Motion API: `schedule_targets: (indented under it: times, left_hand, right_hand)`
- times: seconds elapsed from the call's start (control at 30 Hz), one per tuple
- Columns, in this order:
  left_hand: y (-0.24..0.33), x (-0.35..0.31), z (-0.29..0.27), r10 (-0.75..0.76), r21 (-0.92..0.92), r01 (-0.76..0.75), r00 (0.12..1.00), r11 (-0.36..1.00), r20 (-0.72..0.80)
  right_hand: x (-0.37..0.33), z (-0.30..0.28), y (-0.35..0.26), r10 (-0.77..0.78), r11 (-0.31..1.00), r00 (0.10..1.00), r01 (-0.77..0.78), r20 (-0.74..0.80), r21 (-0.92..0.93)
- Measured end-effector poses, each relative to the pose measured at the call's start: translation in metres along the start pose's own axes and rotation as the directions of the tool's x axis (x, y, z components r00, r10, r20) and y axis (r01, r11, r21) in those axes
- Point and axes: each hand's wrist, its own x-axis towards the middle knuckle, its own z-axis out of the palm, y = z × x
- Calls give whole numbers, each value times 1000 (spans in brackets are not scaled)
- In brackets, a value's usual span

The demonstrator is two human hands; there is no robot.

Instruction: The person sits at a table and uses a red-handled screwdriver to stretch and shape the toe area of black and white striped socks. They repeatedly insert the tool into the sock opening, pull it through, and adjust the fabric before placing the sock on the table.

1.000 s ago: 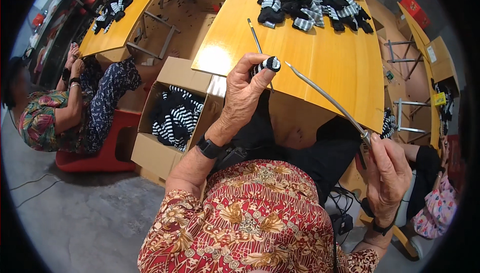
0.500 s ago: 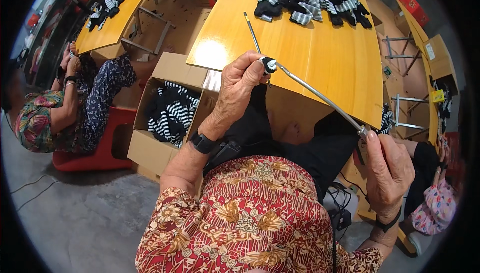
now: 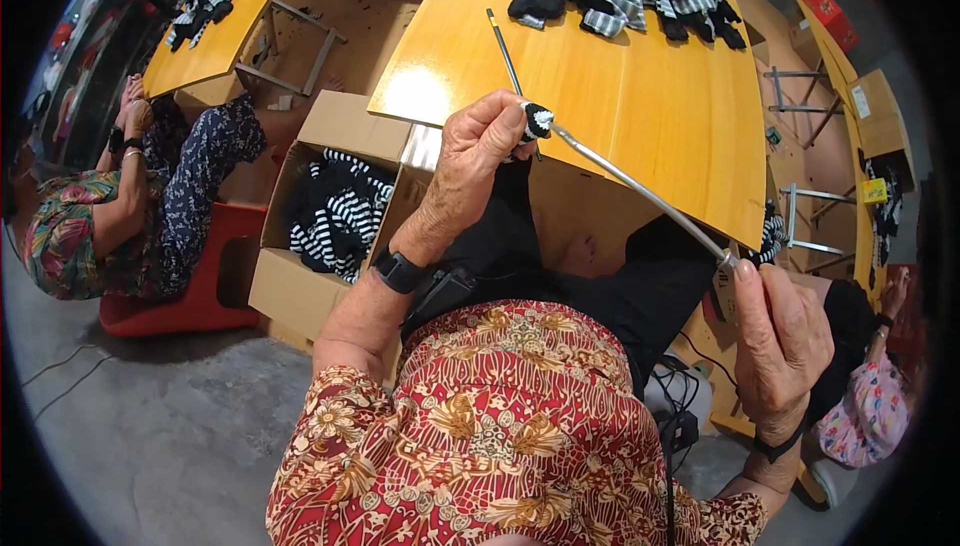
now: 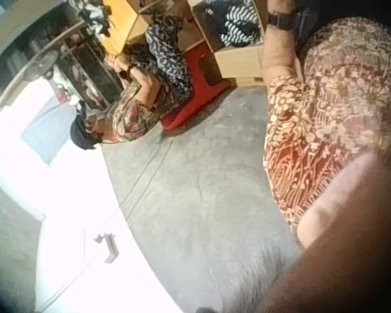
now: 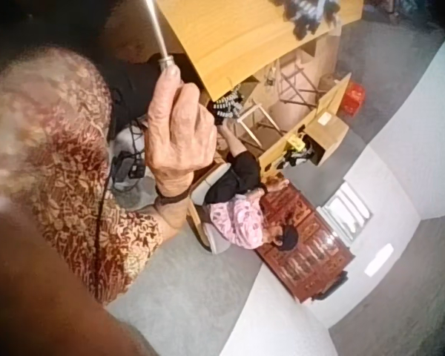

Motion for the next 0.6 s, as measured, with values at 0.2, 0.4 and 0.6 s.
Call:
schedule_targets:
  times: [0.2, 0.4, 0.6]
  left_hand:
    - [-3, 0, 3, -9, -70, 10, 1000, 997, 20]
    - [0, -1, -1, -22, 46, 21, 999, 999, 27]
    - [-5, 3, 12, -60, -41, 61, 998, 997, 17]
  right_hand:
    - [-1, -2, -3, 5, 1000, 1000, -5, 10, -4]
    - [3, -3, -2, 10, 999, 999, -11, 33, 31]
    - [5, 13, -12, 20, 1000, 999, -20, -37, 2]
